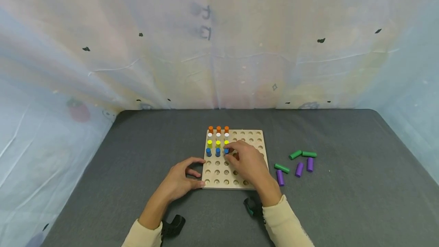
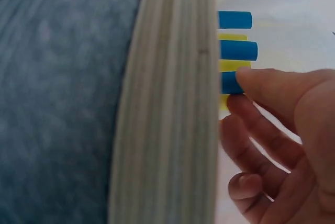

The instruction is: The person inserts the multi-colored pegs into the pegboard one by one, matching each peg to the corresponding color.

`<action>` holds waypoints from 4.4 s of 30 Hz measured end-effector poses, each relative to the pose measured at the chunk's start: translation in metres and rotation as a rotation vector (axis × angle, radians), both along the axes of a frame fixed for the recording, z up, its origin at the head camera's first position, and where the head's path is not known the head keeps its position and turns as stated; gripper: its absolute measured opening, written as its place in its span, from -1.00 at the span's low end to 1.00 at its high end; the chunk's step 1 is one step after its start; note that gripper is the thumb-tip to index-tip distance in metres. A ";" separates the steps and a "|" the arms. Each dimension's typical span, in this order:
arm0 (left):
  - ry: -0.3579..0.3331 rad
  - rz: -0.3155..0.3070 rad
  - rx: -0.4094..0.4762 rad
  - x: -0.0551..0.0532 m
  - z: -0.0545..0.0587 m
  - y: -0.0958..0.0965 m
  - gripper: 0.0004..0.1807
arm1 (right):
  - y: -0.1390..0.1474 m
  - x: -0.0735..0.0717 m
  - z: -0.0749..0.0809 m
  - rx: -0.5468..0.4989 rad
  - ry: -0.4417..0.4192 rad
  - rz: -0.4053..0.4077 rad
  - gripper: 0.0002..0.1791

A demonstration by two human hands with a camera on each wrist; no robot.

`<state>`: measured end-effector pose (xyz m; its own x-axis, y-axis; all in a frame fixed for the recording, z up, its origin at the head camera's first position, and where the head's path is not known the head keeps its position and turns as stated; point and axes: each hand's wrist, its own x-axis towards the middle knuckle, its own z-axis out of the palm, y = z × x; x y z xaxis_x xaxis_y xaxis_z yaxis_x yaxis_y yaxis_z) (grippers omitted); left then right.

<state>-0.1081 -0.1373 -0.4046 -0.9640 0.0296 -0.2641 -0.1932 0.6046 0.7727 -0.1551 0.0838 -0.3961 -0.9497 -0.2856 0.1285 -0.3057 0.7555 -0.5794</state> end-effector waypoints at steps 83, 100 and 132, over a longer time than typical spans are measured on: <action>0.034 -0.001 0.010 0.004 -0.001 0.001 -0.34 | 0.201 -0.003 -0.005 0.285 -0.097 -0.059 -0.69; 0.032 -0.027 0.031 0.003 -0.004 0.001 -0.34 | 0.202 0.004 0.001 0.194 -0.059 -0.121 -0.73; 0.029 0.013 -0.051 0.003 0.000 0.002 -0.33 | 0.202 0.003 0.003 0.208 -0.051 -0.108 -0.69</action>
